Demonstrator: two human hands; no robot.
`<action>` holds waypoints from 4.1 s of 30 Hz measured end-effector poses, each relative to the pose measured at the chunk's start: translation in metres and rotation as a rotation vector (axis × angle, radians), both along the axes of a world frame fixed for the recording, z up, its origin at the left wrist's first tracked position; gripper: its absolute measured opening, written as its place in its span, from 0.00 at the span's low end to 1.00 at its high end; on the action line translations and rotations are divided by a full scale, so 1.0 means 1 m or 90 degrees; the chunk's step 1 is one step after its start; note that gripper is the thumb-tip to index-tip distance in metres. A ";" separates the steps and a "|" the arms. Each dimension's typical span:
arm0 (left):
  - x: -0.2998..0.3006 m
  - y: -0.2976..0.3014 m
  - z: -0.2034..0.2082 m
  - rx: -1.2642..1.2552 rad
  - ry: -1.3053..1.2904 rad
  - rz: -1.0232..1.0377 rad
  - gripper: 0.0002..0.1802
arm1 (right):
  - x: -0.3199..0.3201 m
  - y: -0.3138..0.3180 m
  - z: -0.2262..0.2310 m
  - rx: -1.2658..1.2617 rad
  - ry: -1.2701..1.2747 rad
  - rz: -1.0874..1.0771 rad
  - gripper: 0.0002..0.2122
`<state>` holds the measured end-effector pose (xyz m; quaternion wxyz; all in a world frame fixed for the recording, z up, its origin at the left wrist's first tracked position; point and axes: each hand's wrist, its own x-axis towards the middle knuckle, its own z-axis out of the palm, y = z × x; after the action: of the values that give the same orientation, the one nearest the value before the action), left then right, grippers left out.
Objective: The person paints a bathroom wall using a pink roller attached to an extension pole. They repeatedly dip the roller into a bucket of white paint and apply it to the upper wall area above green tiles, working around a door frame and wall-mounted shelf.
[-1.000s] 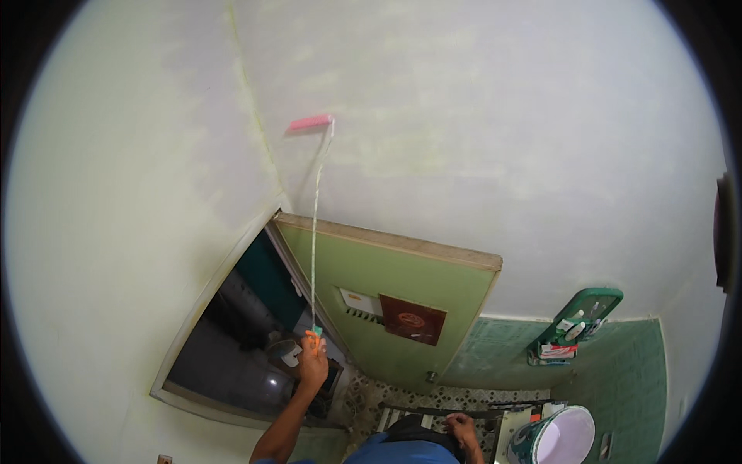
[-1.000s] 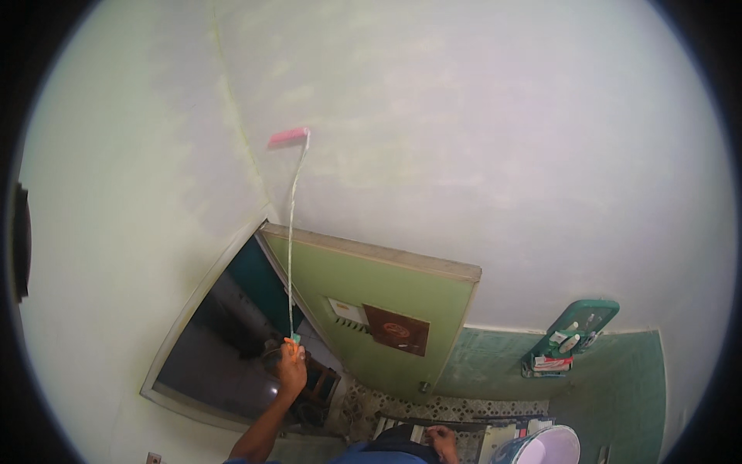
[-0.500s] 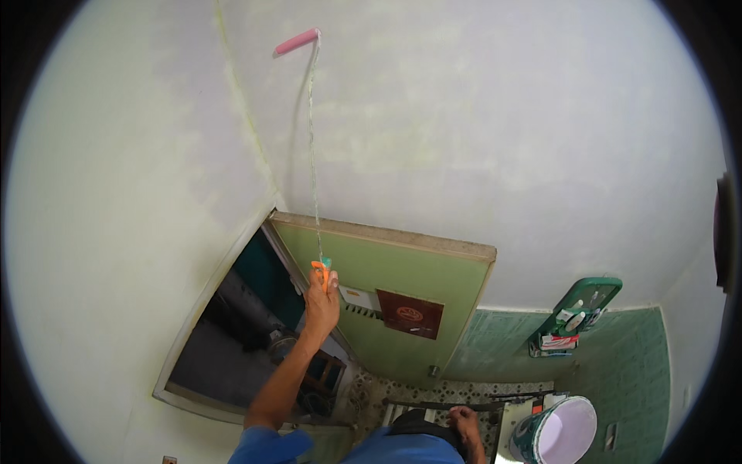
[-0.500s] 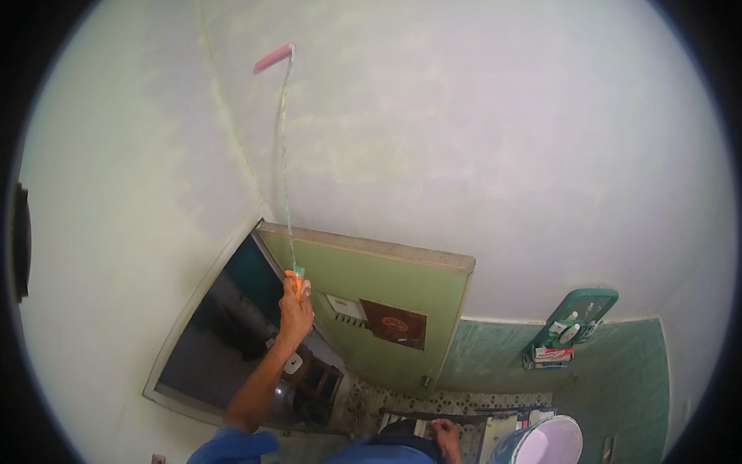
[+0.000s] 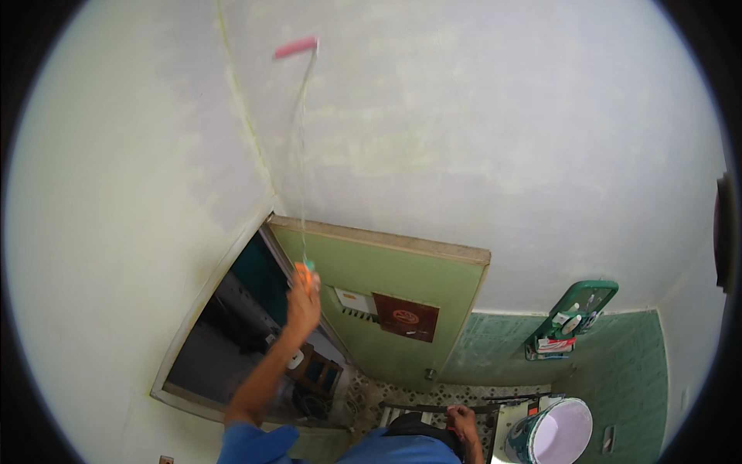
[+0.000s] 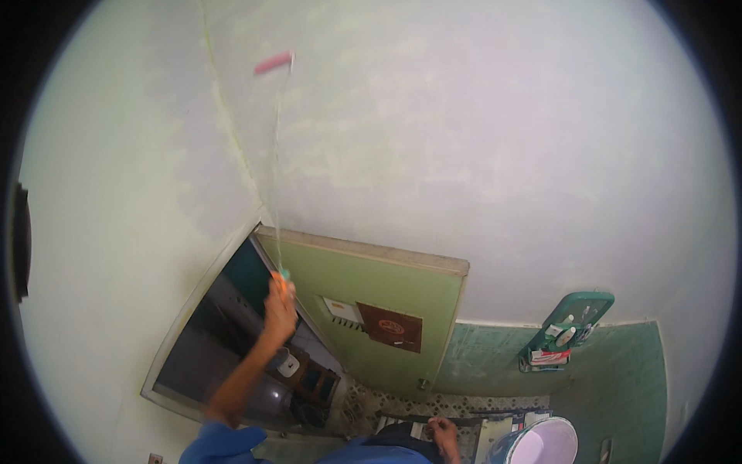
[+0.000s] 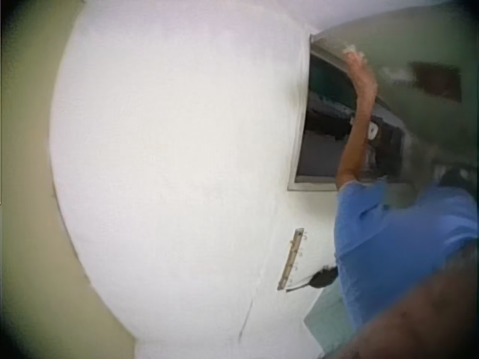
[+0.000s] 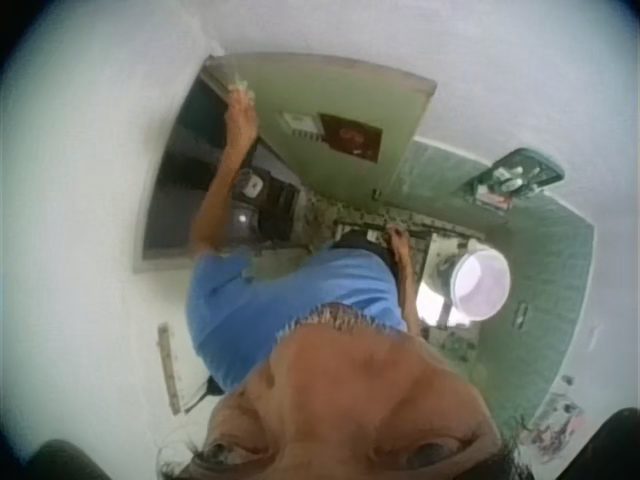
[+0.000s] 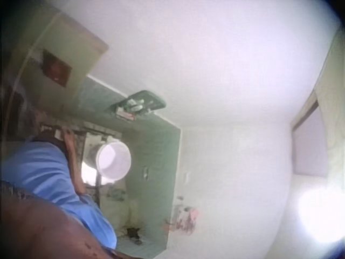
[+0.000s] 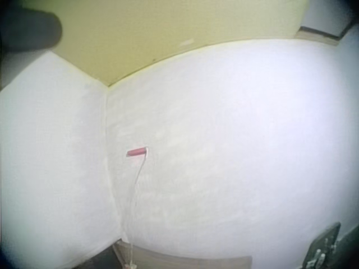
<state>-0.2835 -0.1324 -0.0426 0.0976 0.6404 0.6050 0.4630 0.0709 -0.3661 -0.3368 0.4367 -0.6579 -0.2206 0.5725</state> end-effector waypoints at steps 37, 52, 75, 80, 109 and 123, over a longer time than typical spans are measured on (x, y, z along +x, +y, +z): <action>-0.015 -0.108 -0.196 -0.225 -0.026 -0.011 0.22 | -0.009 -0.010 0.038 -0.008 0.009 0.004 0.05; -0.001 -0.124 -0.163 -0.156 -0.052 -0.029 0.16 | -0.015 -0.007 0.018 0.039 0.010 0.035 0.05; 0.040 -0.104 -0.105 -0.220 0.001 -0.043 0.22 | -0.010 -0.024 0.003 0.013 0.027 0.002 0.06; 0.036 -0.151 -0.125 -0.269 0.020 -0.039 0.23 | -0.016 -0.013 0.015 0.015 0.027 0.032 0.06; 0.094 -0.128 -0.102 -0.063 -0.185 -0.181 0.23 | -0.085 0.065 0.163 0.306 -0.093 0.325 0.20; 0.123 -0.115 -0.111 0.031 -0.233 -0.176 0.24 | -0.123 0.117 0.208 0.456 -0.115 0.296 0.24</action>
<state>-0.1602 -0.2469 -0.1536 0.2528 0.6245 0.4722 0.5684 -0.0525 -0.2486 -0.1287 0.4754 -0.4455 -0.5850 0.4831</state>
